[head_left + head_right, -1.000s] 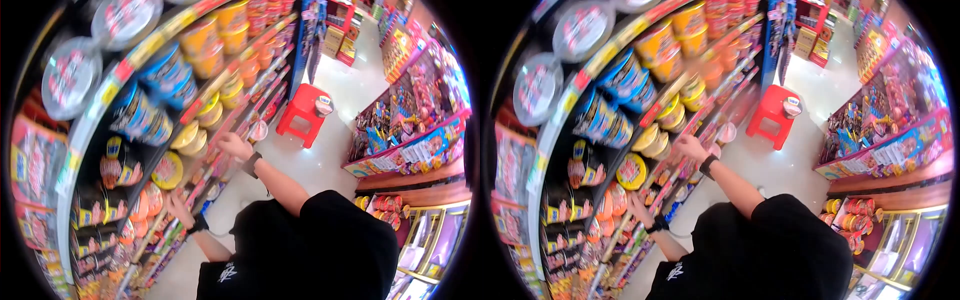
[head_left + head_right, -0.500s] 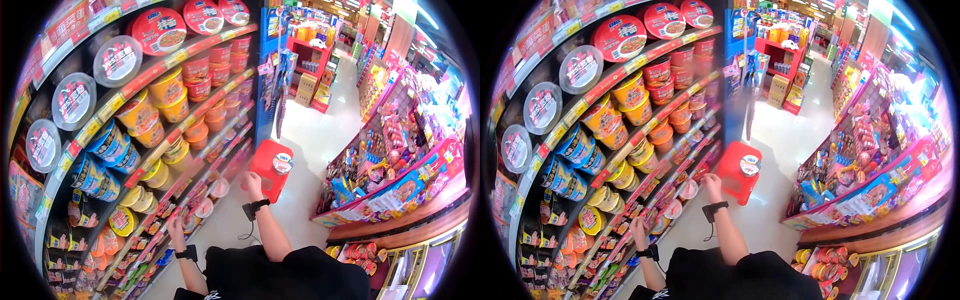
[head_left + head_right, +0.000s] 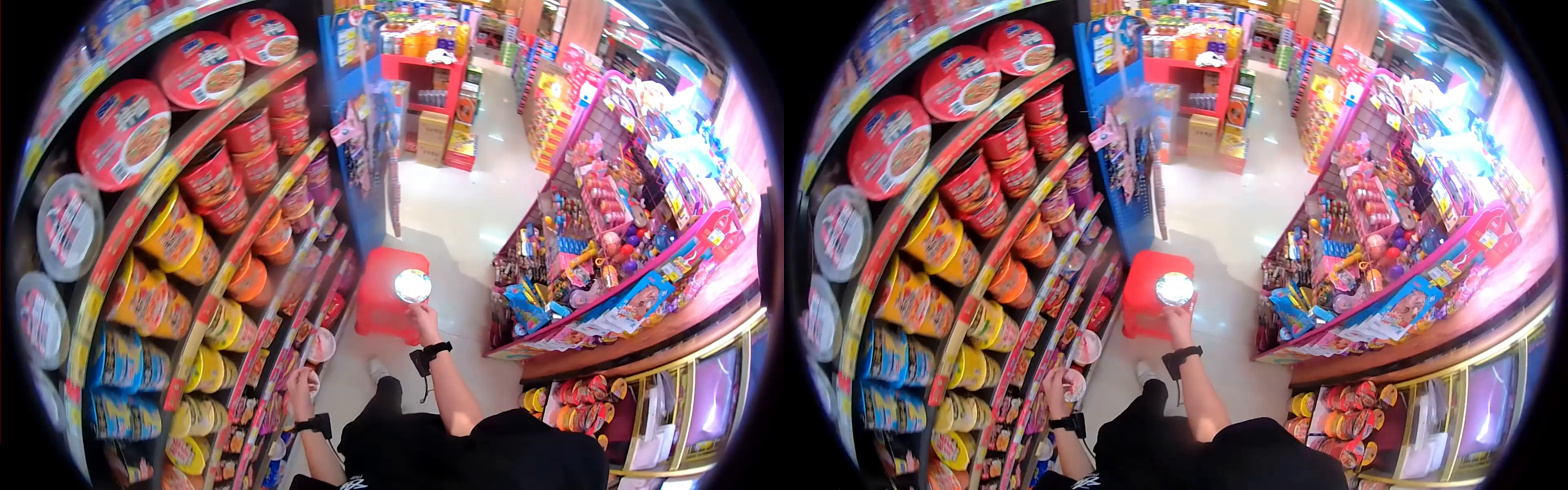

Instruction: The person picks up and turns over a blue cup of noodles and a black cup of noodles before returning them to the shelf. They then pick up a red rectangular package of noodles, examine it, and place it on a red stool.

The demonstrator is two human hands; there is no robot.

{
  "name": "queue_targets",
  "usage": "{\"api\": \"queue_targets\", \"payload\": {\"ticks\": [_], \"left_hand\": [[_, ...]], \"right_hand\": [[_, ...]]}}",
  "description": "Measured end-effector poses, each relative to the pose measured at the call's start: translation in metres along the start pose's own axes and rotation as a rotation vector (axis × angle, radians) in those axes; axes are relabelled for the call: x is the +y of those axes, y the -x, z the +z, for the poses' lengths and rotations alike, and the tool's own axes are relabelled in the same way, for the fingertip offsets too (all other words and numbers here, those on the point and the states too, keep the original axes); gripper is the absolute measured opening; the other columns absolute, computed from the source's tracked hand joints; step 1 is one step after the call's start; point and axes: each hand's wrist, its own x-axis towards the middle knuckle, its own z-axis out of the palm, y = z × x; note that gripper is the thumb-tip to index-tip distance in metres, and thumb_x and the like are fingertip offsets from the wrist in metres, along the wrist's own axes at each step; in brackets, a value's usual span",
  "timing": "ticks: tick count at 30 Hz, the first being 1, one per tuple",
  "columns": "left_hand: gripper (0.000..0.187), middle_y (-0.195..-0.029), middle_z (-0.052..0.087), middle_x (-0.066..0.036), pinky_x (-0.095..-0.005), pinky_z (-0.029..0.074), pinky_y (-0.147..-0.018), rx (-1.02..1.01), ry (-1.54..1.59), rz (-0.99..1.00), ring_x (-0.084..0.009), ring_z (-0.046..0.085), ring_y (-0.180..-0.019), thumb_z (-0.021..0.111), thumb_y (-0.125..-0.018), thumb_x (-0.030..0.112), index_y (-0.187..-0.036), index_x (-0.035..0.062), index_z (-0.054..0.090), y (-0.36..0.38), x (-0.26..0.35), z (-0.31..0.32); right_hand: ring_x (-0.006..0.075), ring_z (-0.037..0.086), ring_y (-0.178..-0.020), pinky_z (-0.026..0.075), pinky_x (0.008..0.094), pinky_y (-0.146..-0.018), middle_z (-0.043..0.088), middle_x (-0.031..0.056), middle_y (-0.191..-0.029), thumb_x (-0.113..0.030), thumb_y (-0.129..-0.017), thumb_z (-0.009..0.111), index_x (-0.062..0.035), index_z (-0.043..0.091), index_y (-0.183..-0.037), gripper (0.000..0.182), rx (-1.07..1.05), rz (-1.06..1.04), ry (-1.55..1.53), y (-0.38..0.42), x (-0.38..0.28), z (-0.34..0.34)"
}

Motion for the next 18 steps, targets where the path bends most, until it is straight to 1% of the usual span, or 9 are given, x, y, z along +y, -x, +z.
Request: {"api": "queue_targets", "payload": {"ticks": [2,3,5,8,11,14,15,17,18], "left_hand": [[0.017,-0.065,0.055,0.000,-0.0195,0.039,-0.048,-0.076,-0.040,0.006,-0.0079,0.053,-0.055,0.057,-0.088,0.021,-0.082,0.0059,0.061,-0.041,-0.020,0.019],[0.017,-0.067,0.055,0.000,-0.0215,0.043,-0.051,-0.110,-0.049,-0.037,-0.0087,0.054,-0.058,0.057,-0.087,0.022,-0.086,0.0052,0.061,-0.063,-0.030,0.034],[0.018,-0.068,0.056,-0.001,-0.0213,0.044,-0.053,-0.196,-0.006,-0.024,-0.0093,0.055,-0.058,0.057,-0.088,0.022,-0.088,0.0045,0.062,-0.092,-0.028,0.072],[0.018,-0.069,0.058,-0.001,-0.0203,0.043,-0.052,-0.296,-0.027,-0.018,-0.0097,0.057,-0.059,0.057,-0.089,0.021,-0.090,0.0042,0.062,-0.118,-0.004,0.132],[0.013,-0.072,0.060,-0.001,-0.0209,0.043,-0.053,-0.436,0.049,-0.021,-0.0092,0.058,-0.063,0.058,-0.089,0.017,-0.093,0.0051,0.062,-0.159,-0.018,0.172],[0.013,-0.072,0.060,-0.001,-0.0211,0.043,-0.053,-0.468,0.056,-0.060,-0.0089,0.058,-0.063,0.058,-0.089,0.016,-0.094,0.0051,0.062,-0.191,-0.024,0.201],[0.013,-0.071,0.060,-0.001,-0.0213,0.043,-0.052,-0.442,0.105,-0.077,-0.0086,0.058,-0.063,0.058,-0.089,0.017,-0.093,0.0054,0.062,-0.197,-0.027,0.209],[0.012,-0.072,0.060,0.000,-0.0216,0.043,-0.052,-0.381,0.095,-0.080,-0.0091,0.058,-0.063,0.057,-0.089,0.017,-0.092,0.0061,0.062,-0.203,-0.019,0.220],[0.012,-0.072,0.060,0.000,-0.0220,0.043,-0.052,-0.380,0.095,-0.119,-0.0094,0.058,-0.063,0.057,-0.089,0.017,-0.092,0.0063,0.062,-0.210,-0.026,0.224]], "right_hand": [[0.0140,0.062,-0.075,0.046,0.0263,-0.065,0.065,0.0048,-0.083,-0.022,-0.085,0.061,-0.0040,0.059,-0.096,0.021,0.003,0.051,0.041,-0.018,-0.010,-0.011],[0.0142,0.062,-0.076,0.046,0.0266,-0.066,0.064,0.0047,-0.084,-0.023,-0.085,0.060,-0.0045,0.059,-0.097,0.021,0.033,0.062,0.047,-0.026,-0.021,-0.016],[0.0145,0.063,-0.078,0.045,0.0272,-0.066,0.064,0.0045,-0.086,-0.024,-0.086,0.060,-0.0054,0.059,-0.099,0.023,0.095,0.095,0.071,-0.036,-0.043,-0.028],[0.0157,0.063,-0.081,0.045,0.0310,-0.071,0.064,0.0046,-0.087,-0.025,-0.086,0.058,-0.0072,0.059,-0.100,0.023,0.178,0.102,0.085,-0.062,-0.072,-0.038],[0.0165,0.062,-0.084,0.045,0.0331,-0.075,0.064,0.0053,-0.090,-0.025,-0.086,0.058,-0.0070,0.059,-0.102,0.024,0.201,0.114,0.121,-0.089,-0.084,-0.039],[0.0158,0.061,-0.088,0.044,0.0337,-0.077,0.063,0.0046,-0.093,-0.026,-0.086,0.057,-0.0084,0.058,-0.104,0.025,0.202,0.157,0.147,-0.112,-0.083,-0.043],[0.0155,0.060,-0.087,0.044,0.0342,-0.077,0.062,0.0033,-0.093,-0.026,-0.087,0.057,-0.0096,0.058,-0.105,0.025,0.181,0.177,0.186,-0.119,-0.081,-0.044],[0.0150,0.059,-0.088,0.044,0.0346,-0.079,0.061,0.0019,-0.095,-0.026,-0.087,0.056,-0.0099,0.058,-0.106,0.025,0.180,0.208,0.192,-0.123,-0.082,-0.038],[0.0152,0.058,-0.089,0.044,0.0352,-0.079,0.061,0.0017,-0.096,-0.027,-0.087,0.056,-0.0100,0.057,-0.106,0.025,0.188,0.225,0.196,-0.129,-0.081,-0.037]]}}
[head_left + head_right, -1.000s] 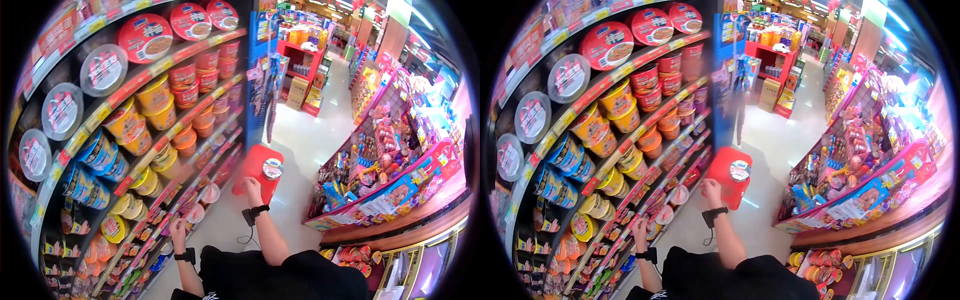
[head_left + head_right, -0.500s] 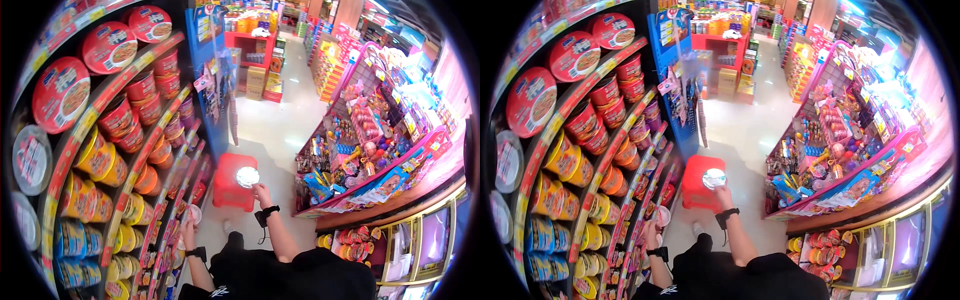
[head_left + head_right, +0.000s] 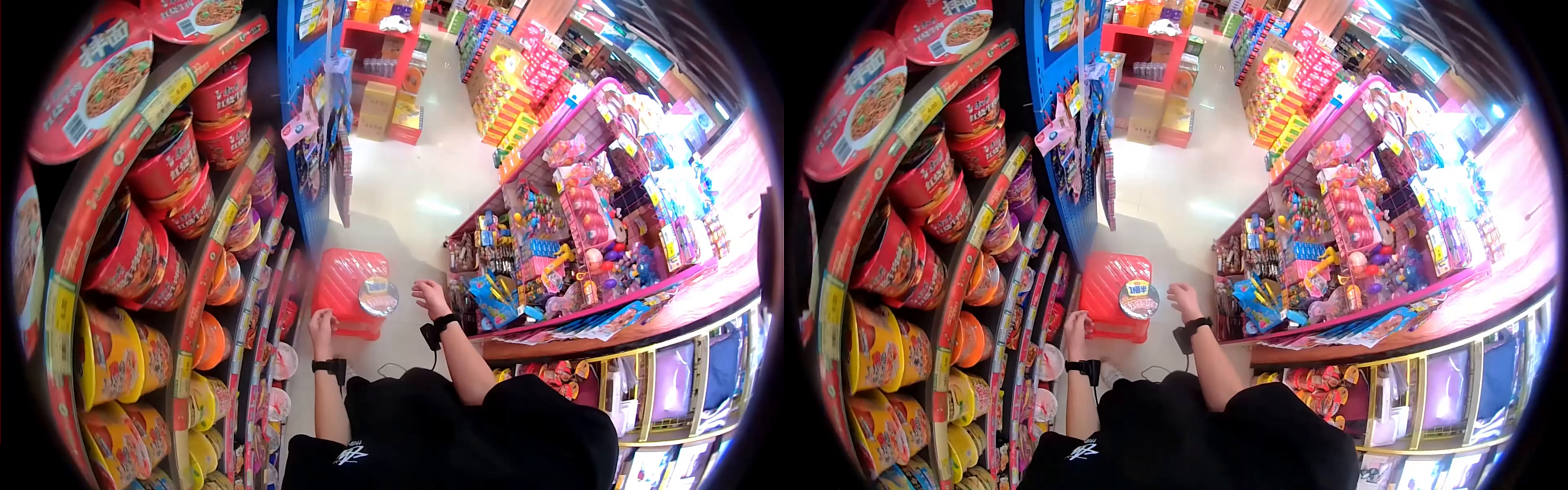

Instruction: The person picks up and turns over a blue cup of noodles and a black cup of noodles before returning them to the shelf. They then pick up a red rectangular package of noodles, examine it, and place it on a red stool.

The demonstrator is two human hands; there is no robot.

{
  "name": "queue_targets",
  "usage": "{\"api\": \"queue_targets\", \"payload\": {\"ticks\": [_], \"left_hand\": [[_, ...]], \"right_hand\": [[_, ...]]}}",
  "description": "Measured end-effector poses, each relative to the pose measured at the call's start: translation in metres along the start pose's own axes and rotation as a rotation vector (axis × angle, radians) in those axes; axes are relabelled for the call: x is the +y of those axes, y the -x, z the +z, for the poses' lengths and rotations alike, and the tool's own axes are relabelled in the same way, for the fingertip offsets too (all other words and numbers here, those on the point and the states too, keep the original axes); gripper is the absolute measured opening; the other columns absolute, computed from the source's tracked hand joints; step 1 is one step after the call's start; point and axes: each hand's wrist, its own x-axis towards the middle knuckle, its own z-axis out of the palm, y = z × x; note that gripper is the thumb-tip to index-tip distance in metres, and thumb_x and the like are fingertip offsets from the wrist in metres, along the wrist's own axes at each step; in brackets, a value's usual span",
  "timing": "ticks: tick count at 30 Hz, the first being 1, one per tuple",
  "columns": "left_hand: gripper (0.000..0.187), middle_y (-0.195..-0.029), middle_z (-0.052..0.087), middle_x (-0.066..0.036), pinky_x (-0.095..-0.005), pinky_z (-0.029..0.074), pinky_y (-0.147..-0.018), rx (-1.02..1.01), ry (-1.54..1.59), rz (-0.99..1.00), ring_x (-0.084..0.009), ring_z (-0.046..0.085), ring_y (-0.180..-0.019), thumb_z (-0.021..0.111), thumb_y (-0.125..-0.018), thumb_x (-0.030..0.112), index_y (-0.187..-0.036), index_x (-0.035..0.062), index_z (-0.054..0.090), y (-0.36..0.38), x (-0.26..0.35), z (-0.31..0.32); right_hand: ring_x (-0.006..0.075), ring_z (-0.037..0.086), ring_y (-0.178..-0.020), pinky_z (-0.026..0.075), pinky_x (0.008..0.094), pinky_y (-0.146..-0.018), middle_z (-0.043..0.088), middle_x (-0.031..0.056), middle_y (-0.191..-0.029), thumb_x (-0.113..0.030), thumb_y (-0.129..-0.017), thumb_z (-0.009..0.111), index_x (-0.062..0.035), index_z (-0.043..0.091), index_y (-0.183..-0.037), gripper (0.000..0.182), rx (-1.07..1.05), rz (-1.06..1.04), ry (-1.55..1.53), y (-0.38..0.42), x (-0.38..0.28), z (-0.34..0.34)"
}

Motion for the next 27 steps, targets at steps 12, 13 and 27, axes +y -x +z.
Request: {"api": "queue_targets", "payload": {"ticks": [12,13,27], "left_hand": [[0.025,-0.090,0.062,-0.003,-0.0268,0.045,-0.063,0.131,-0.118,-0.255,-0.0121,0.059,-0.082,0.060,-0.085,0.023,-0.105,0.0080,0.059,-0.061,-0.087,0.031],[0.029,-0.093,0.061,-0.003,-0.0283,0.046,-0.068,0.144,-0.152,-0.286,-0.0124,0.058,-0.087,0.059,-0.085,0.024,-0.109,0.0084,0.058,-0.062,-0.098,0.038],[0.043,-0.118,0.053,-0.015,-0.0361,0.051,-0.082,0.262,0.121,-0.381,-0.0251,0.059,-0.101,0.054,-0.087,0.011,-0.127,0.0020,0.041,-0.111,-0.201,0.127]], "right_hand": [[0.0195,0.054,-0.093,0.044,0.0410,-0.081,0.057,0.0076,-0.101,-0.028,-0.079,0.063,-0.0065,0.057,-0.110,0.039,0.055,0.159,0.208,-0.155,0.021,0.016],[0.0228,0.055,-0.098,0.045,0.0421,-0.083,0.058,0.0115,-0.106,-0.029,-0.078,0.065,-0.0041,0.057,-0.113,0.044,0.089,0.118,0.275,-0.177,0.041,0.017],[0.0250,0.058,-0.100,0.050,0.0366,-0.078,0.059,0.0121,-0.113,-0.033,-0.072,0.070,0.0011,0.034,-0.133,0.079,-0.525,0.426,0.711,-0.238,0.071,0.008]]}}
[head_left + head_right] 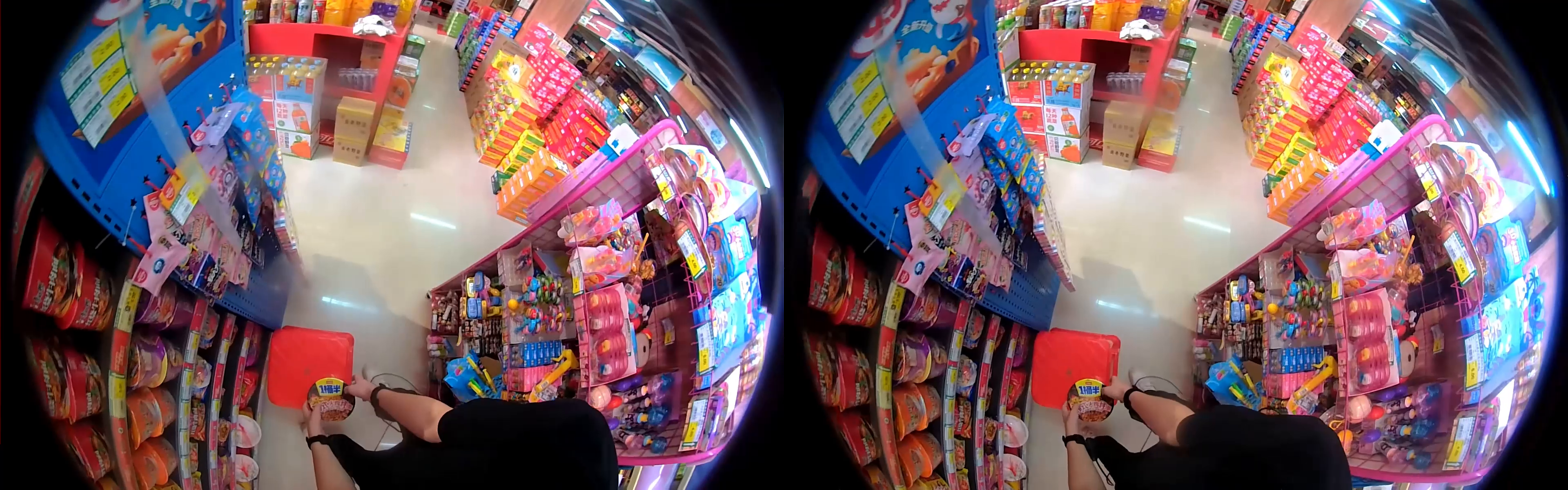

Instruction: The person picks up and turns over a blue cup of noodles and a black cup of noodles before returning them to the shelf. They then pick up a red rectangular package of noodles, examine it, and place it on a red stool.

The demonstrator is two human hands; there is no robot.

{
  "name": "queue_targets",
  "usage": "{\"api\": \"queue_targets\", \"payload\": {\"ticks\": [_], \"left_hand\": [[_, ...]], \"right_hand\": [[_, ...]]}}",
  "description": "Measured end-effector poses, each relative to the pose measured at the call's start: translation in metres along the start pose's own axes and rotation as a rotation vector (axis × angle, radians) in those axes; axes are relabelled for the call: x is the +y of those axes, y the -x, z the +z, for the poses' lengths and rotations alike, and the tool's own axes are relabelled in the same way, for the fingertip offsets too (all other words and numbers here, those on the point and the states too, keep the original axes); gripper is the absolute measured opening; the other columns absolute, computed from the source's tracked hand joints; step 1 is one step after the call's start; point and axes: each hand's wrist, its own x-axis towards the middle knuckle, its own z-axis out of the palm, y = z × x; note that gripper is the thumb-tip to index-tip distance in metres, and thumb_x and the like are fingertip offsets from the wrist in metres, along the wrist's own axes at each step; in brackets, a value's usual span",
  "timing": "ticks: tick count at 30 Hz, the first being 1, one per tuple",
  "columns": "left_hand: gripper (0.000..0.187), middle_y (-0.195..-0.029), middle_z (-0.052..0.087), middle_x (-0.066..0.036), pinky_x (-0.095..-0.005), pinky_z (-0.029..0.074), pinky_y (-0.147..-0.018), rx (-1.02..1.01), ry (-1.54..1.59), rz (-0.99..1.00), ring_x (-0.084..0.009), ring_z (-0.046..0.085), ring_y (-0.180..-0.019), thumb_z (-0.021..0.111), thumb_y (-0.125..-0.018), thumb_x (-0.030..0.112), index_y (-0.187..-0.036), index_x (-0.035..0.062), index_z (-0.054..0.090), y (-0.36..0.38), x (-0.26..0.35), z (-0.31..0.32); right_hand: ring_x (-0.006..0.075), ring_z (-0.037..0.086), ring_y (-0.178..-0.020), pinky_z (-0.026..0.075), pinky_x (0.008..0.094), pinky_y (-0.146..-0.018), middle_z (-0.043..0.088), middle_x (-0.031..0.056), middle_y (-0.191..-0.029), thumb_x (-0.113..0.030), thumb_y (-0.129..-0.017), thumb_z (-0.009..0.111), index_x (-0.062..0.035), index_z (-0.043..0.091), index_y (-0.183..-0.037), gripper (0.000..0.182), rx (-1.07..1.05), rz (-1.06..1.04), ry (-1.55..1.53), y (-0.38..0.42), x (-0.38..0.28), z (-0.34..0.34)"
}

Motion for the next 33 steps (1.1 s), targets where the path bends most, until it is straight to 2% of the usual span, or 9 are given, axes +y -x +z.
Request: {"api": "queue_targets", "payload": {"ticks": [1,7,9,14,15,18,23,30,33], "left_hand": [[0.041,-0.117,0.054,-0.014,-0.0356,0.051,-0.082,-0.006,-0.037,-0.011,-0.0246,0.059,-0.100,0.054,-0.087,0.009,-0.125,0.0018,0.042,0.011,0.011,0.004],[0.042,-0.117,0.055,-0.012,-0.0304,0.048,-0.084,-0.091,-0.003,0.005,-0.0218,0.058,-0.100,0.055,-0.087,0.006,-0.127,0.0020,0.043,0.017,0.007,-0.009],[0.044,-0.118,0.056,-0.012,-0.0298,0.048,-0.084,-0.074,0.020,0.074,-0.0217,0.058,-0.100,0.056,-0.086,0.005,-0.127,0.0013,0.043,0.044,0.025,-0.004],[0.052,-0.119,0.055,-0.014,-0.0307,0.047,-0.086,-0.096,-0.039,0.209,-0.0219,0.057,-0.103,0.060,-0.084,0.005,-0.131,-0.0009,0.040,0.078,0.054,-0.041],[0.052,-0.121,0.054,-0.014,-0.0310,0.047,-0.087,-0.087,0.000,0.204,-0.0221,0.056,-0.105,0.061,-0.084,0.005,-0.132,-0.0009,0.040,0.101,0.072,-0.044],[0.065,-0.131,0.045,-0.015,-0.0338,0.046,-0.093,-0.066,-0.009,0.366,-0.0231,0.050,-0.115,0.066,-0.079,0.002,-0.136,0.0003,0.035,0.126,0.089,-0.080],[0.095,-0.138,0.037,-0.019,-0.0351,0.042,-0.098,-0.141,-0.046,0.585,-0.0278,0.045,-0.121,0.074,-0.069,-0.005,-0.146,0.0035,0.019,0.209,0.170,-0.105],[0.092,-0.139,0.034,-0.015,-0.0352,0.044,-0.096,0.179,-0.348,0.893,-0.0276,0.044,-0.122,0.076,-0.070,0.001,-0.145,0.0025,0.022,0.281,0.220,-0.165],[0.089,-0.141,0.031,-0.016,-0.0363,0.049,-0.090,0.098,-0.135,0.938,-0.0286,0.045,-0.121,0.072,-0.070,-0.007,-0.144,0.0019,0.024,0.316,0.227,-0.181]], "right_hand": [[0.0301,0.062,-0.096,0.050,0.0366,-0.081,0.062,0.0212,-0.109,-0.029,-0.070,0.068,0.0022,0.050,-0.123,0.065,0.042,-0.098,-0.060,0.037,-0.021,-0.007],[0.0328,0.061,-0.099,0.049,0.0368,-0.082,0.062,0.0247,-0.109,-0.046,-0.069,0.065,0.0035,0.054,-0.119,0.071,0.077,-0.069,0.077,-0.026,0.037,0.037],[0.0244,0.062,-0.086,0.050,0.0331,-0.069,0.063,0.0157,-0.099,-0.035,-0.070,0.068,0.0011,0.054,-0.119,0.062,0.123,-0.214,0.104,-0.090,0.082,0.061],[0.0149,0.061,-0.071,0.049,0.0284,-0.062,0.065,0.0089,-0.085,-0.022,-0.074,0.063,0.0004,0.059,-0.114,0.046,0.146,-0.340,-0.056,-0.001,0.015,0.066],[0.0232,0.064,-0.087,0.050,0.0321,-0.074,0.066,0.0166,-0.097,-0.027,-0.074,0.059,0.0011,0.059,-0.116,0.050,0.003,-0.326,-0.174,0.034,-0.010,0.065],[0.0150,0.059,-0.075,0.047,0.0269,-0.065,0.065,0.0079,-0.090,-0.016,-0.072,0.058,-0.0005,0.059,-0.119,0.050,-0.164,-0.379,-0.140,0.089,-0.061,0.077],[0.0117,0.056,-0.096,0.046,0.0243,-0.080,0.061,0.0059,-0.111,0.003,-0.074,0.054,-0.0012,0.052,-0.129,0.055,-0.249,-0.817,-0.001,0.186,-0.116,0.107],[0.0111,0.054,-0.092,0.046,0.0262,-0.082,0.057,0.0055,-0.116,0.008,-0.074,0.057,-0.0056,0.040,-0.139,0.069,-0.407,-0.951,0.207,0.298,-0.164,0.150],[0.0124,0.055,-0.088,0.047,0.0266,-0.079,0.054,0.0072,-0.118,0.005,-0.076,0.058,-0.0065,0.036,-0.141,0.070,-0.410,-1.002,0.301,0.334,-0.171,0.174]]}}
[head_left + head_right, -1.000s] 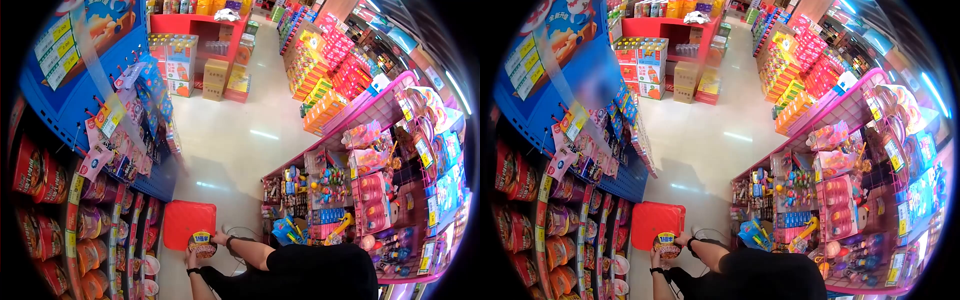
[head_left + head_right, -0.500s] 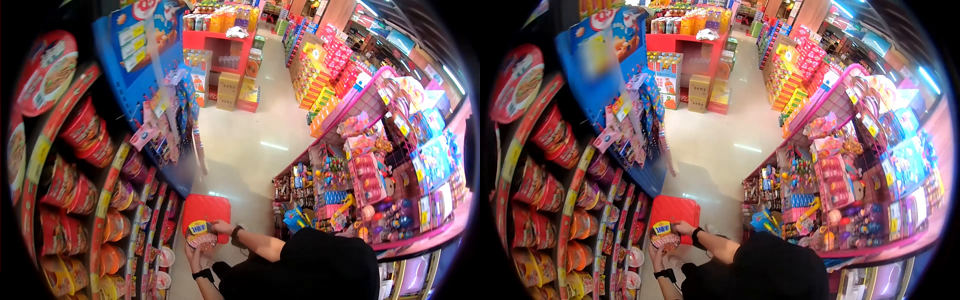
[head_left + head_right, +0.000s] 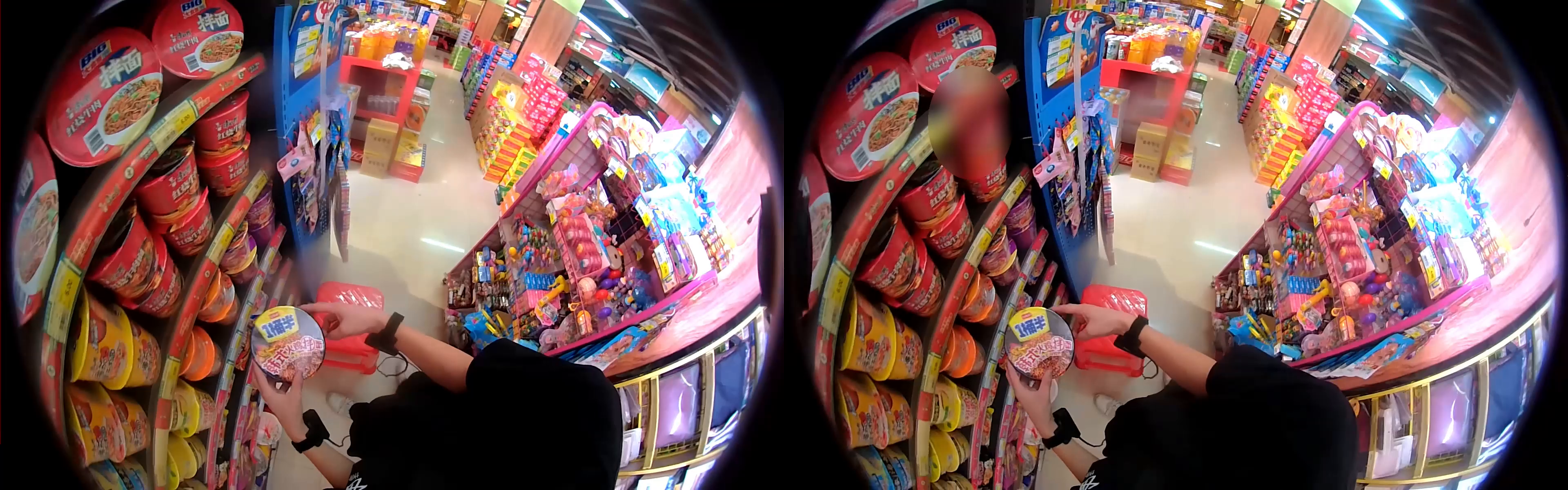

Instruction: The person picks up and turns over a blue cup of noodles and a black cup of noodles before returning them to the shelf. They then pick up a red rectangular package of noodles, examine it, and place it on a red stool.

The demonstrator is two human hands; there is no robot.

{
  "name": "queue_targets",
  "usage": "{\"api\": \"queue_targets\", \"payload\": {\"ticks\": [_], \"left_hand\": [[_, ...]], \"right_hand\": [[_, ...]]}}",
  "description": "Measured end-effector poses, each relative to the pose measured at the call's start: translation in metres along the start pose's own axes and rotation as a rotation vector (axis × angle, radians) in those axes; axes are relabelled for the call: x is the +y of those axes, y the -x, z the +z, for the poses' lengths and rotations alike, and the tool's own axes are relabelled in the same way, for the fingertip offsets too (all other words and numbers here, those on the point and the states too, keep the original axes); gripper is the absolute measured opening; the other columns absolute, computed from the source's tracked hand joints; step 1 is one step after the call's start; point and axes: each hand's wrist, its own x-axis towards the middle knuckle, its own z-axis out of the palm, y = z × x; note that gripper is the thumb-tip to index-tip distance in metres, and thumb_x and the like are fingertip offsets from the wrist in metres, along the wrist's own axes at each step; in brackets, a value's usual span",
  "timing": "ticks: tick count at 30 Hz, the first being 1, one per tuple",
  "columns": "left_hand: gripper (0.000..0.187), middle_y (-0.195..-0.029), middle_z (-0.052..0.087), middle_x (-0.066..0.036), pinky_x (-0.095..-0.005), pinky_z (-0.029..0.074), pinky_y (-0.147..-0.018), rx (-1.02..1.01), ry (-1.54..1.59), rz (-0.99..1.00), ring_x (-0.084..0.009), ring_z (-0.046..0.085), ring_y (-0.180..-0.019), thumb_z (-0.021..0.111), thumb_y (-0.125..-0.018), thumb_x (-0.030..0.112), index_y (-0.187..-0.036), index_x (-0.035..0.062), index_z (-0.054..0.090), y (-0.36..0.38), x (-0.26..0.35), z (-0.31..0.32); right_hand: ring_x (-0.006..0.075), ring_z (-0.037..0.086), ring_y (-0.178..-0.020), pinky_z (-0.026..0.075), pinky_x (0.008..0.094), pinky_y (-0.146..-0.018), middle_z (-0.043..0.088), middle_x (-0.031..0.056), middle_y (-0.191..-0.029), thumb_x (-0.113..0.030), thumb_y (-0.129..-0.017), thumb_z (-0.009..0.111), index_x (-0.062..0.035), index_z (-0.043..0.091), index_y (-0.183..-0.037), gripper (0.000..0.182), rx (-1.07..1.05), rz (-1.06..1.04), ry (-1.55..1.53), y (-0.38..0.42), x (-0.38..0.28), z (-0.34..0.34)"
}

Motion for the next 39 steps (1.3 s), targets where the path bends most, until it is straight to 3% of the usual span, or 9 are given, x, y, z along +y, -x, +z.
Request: {"api": "queue_targets", "payload": {"ticks": [6,9,13,17,23,24,35,36,39], "left_hand": [[0.084,-0.136,0.041,-0.014,-0.0359,0.038,-0.100,0.002,0.309,0.027,-0.0250,0.045,-0.122,0.069,-0.074,-0.003,-0.144,-0.0018,0.023,0.041,0.062,-0.028],[0.078,-0.132,0.046,-0.012,-0.0339,0.037,-0.101,-0.075,0.223,0.116,-0.0217,0.047,-0.120,0.073,-0.076,0.009,-0.140,-0.0025,0.030,0.055,0.093,-0.031],[0.093,-0.124,0.047,-0.005,-0.0325,0.045,-0.093,0.093,0.259,0.096,-0.0188,0.046,-0.120,0.081,-0.064,0.002,-0.142,0.0001,0.030,0.100,0.128,-0.025],[0.091,-0.117,0.048,-0.002,-0.0259,0.048,-0.078,0.230,0.013,0.050,-0.0115,0.056,-0.094,0.079,-0.063,-0.004,-0.141,0.0038,0.034,0.151,0.158,-0.018],[0.086,-0.127,0.053,-0.011,-0.0324,0.047,-0.092,0.318,-0.173,0.075,-0.0181,0.056,-0.111,0.073,-0.069,-0.001,-0.143,0.0011,0.029,0.225,0.174,-0.018],[0.080,-0.101,0.058,-0.007,-0.0252,0.048,-0.074,0.348,-0.071,0.178,-0.0128,0.060,-0.085,0.073,-0.066,-0.005,-0.138,0.0003,0.037,0.232,0.178,-0.012],[0.070,-0.119,0.055,-0.008,-0.0294,0.047,-0.088,0.514,0.005,0.258,-0.0146,0.057,-0.102,0.067,-0.076,-0.007,-0.138,0.0010,0.036,0.302,0.196,-0.007],[0.066,-0.129,0.049,-0.010,-0.0342,0.042,-0.097,0.504,-0.007,0.248,-0.0188,0.048,-0.118,0.068,-0.078,0.005,-0.136,-0.0010,0.038,0.309,0.196,-0.010],[0.065,-0.130,0.049,-0.010,-0.0346,0.042,-0.097,0.569,-0.024,0.204,-0.0193,0.047,-0.119,0.068,-0.079,0.005,-0.136,-0.0012,0.038,0.326,0.201,-0.017]], "right_hand": [[0.0304,0.038,-0.122,0.029,0.0375,-0.105,0.043,0.0180,-0.127,-0.017,-0.064,0.079,-0.0101,0.031,-0.144,0.093,-0.035,-0.324,0.267,0.012,-0.053,0.032],[0.0236,0.038,-0.121,0.034,0.0320,-0.099,0.039,0.0132,-0.128,-0.033,-0.061,0.085,-0.0066,0.031,-0.143,0.101,-0.029,-0.428,0.228,0.022,-0.055,0.046],[0.0219,0.042,-0.119,0.038,0.0335,-0.097,0.038,0.0083,-0.136,-0.023,-0.062,0.084,-0.0074,0.033,-0.142,0.096,0.005,-0.538,-0.026,0.041,-0.059,0.069],[0.0153,0.049,-0.108,0.043,0.0294,-0.088,0.045,0.0052,-0.130,-0.015,-0.069,0.077,-0.0078,0.034,-0.142,0.085,-0.074,-0.444,-0.251,0.078,-0.071,0.088],[0.0149,0.051,-0.106,0.044,0.0319,-0.089,0.050,0.0067,-0.121,-0.012,-0.073,0.075,-0.0021,0.034,-0.139,0.079,-0.206,-0.515,-0.389,0.128,-0.080,0.118],[0.0151,0.051,-0.107,0.044,0.0319,-0.089,0.050,0.0074,-0.122,-0.011,-0.073,0.075,-0.0017,0.034,-0.139,0.078,-0.205,-0.505,-0.375,0.136,-0.081,0.121],[0.0159,0.052,-0.103,0.048,0.0323,-0.088,0.045,0.0099,-0.124,-0.004,-0.074,0.071,-0.0025,0.033,-0.139,0.075,-0.280,-0.400,-0.445,0.184,-0.087,0.161],[0.0168,0.052,-0.103,0.048,0.0330,-0.088,0.044,0.0106,-0.125,-0.005,-0.074,0.072,-0.0028,0.034,-0.139,0.075,-0.282,-0.373,-0.431,0.186,-0.088,0.166],[0.0197,0.052,-0.103,0.048,0.0340,-0.085,0.044,0.0129,-0.125,-0.011,-0.073,0.074,-0.0037,0.035,-0.139,0.077,-0.297,-0.447,-0.419,0.181,-0.085,0.187]]}}
